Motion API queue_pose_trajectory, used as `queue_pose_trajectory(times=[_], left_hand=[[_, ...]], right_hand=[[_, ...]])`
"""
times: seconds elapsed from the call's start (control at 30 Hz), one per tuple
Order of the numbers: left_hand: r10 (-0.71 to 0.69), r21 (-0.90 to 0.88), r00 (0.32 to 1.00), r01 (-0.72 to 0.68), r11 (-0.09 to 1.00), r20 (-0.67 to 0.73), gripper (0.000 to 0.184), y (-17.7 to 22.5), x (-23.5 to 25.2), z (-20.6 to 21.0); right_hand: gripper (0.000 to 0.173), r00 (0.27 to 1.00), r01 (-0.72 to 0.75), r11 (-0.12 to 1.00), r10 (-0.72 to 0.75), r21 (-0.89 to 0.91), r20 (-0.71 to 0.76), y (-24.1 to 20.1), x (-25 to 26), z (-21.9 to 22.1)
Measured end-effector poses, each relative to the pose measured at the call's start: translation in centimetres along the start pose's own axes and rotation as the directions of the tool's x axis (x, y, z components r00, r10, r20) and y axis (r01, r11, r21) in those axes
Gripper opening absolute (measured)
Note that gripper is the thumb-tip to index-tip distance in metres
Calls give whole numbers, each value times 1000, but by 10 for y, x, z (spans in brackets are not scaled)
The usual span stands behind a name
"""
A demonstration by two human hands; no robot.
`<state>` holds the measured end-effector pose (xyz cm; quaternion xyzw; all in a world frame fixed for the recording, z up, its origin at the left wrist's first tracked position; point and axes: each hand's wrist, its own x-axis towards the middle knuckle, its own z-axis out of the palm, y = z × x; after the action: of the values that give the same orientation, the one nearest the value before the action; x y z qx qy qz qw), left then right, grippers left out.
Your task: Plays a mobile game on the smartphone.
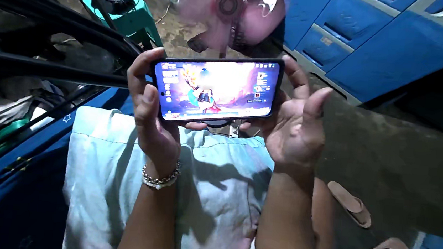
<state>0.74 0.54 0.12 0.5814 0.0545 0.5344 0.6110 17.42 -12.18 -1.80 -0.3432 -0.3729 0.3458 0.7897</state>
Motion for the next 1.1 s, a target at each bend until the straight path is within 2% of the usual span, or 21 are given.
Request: queue_pose_trajectory(times=[0.1,0.23,0.37,0.57,1.1], left_hand=[[-25,-14,998,26,1000,57,48,0,-2,1],[-46,1,995,47,999,94,48,2,-1,-1],[-65,15,992,64,998,110,49,3,-2,0],[-31,37,995,27,999,93,39,4,-4,-3],[42,38,998,-44,998,53,38,17,-8,-15]], right_hand=[[68,999,23,998,-21,-66,24,-3,-5,1],[62,998,33,989,-39,-147,-39,-6,-9,6],[67,994,65,973,-84,-223,-75,-7,-10,9],[72,992,98,969,-114,-226,-62,-7,-10,15],[78,985,156,939,-173,-306,-29,-8,-18,43]])
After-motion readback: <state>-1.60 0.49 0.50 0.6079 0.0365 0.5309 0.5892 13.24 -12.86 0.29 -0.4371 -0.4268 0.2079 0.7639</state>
